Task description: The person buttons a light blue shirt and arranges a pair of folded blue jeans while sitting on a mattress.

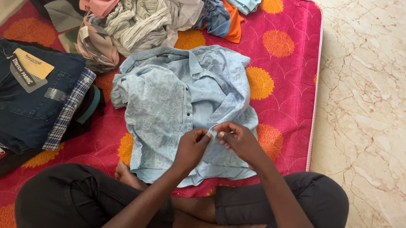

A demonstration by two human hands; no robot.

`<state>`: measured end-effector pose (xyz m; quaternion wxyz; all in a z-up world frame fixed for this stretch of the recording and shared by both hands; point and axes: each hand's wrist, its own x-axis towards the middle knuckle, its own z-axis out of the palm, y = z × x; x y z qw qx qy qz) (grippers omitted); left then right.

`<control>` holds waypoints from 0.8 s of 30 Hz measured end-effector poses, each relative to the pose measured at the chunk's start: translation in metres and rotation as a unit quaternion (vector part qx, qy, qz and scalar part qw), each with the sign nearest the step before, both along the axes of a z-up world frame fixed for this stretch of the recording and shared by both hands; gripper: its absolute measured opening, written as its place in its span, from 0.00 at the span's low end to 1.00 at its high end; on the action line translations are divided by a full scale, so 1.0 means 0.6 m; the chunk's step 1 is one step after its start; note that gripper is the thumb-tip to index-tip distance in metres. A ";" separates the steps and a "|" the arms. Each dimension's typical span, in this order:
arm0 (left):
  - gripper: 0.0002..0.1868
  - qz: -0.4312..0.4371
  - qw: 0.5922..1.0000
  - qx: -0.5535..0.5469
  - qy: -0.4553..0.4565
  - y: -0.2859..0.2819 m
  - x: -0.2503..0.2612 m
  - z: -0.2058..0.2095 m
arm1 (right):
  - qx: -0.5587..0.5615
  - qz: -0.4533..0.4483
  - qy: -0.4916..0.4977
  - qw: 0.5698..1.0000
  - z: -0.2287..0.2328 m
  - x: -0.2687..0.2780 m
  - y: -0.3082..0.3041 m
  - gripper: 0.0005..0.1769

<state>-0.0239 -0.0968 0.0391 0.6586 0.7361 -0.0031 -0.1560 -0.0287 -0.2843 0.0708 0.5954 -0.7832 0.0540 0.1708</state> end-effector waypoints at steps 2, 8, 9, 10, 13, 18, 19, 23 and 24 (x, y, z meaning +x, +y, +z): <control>0.12 -0.029 0.984 -0.158 0.074 0.002 0.004 -0.006 | -0.096 0.005 -0.082 0.992 -0.002 -0.001 0.002 0.16; 0.10 -0.030 0.984 -0.147 0.097 0.005 0.006 -0.013 | -0.142 0.024 -0.073 0.987 0.012 0.003 -0.005 0.11; 0.10 -0.031 0.982 -0.159 0.098 0.004 0.007 -0.014 | -0.140 0.023 -0.076 0.987 0.014 0.002 -0.004 0.11; 0.10 -0.032 0.980 -0.170 0.099 0.003 0.009 -0.016 | -0.139 0.023 -0.079 0.987 0.016 0.001 -0.003 0.11; 0.10 -0.034 0.977 -0.183 0.108 0.004 0.010 -0.015 | -0.140 0.023 -0.079 0.987 0.021 0.000 -0.002 0.11; 0.09 -0.028 0.978 -0.167 0.122 0.004 0.011 -0.009 | -0.135 0.022 -0.077 0.988 0.023 0.001 -0.002 0.11; 0.09 -0.029 0.977 -0.167 0.130 0.004 0.011 -0.009 | -0.138 0.022 -0.075 0.987 0.023 0.001 -0.001 0.11; 0.09 -0.036 0.975 -0.170 0.142 0.004 0.013 -0.011 | -0.139 0.019 -0.070 0.988 0.026 0.000 -0.001 0.10; 0.09 -0.039 0.973 -0.176 0.146 0.005 0.013 -0.011 | -0.140 0.019 -0.071 0.987 0.027 0.000 -0.001 0.10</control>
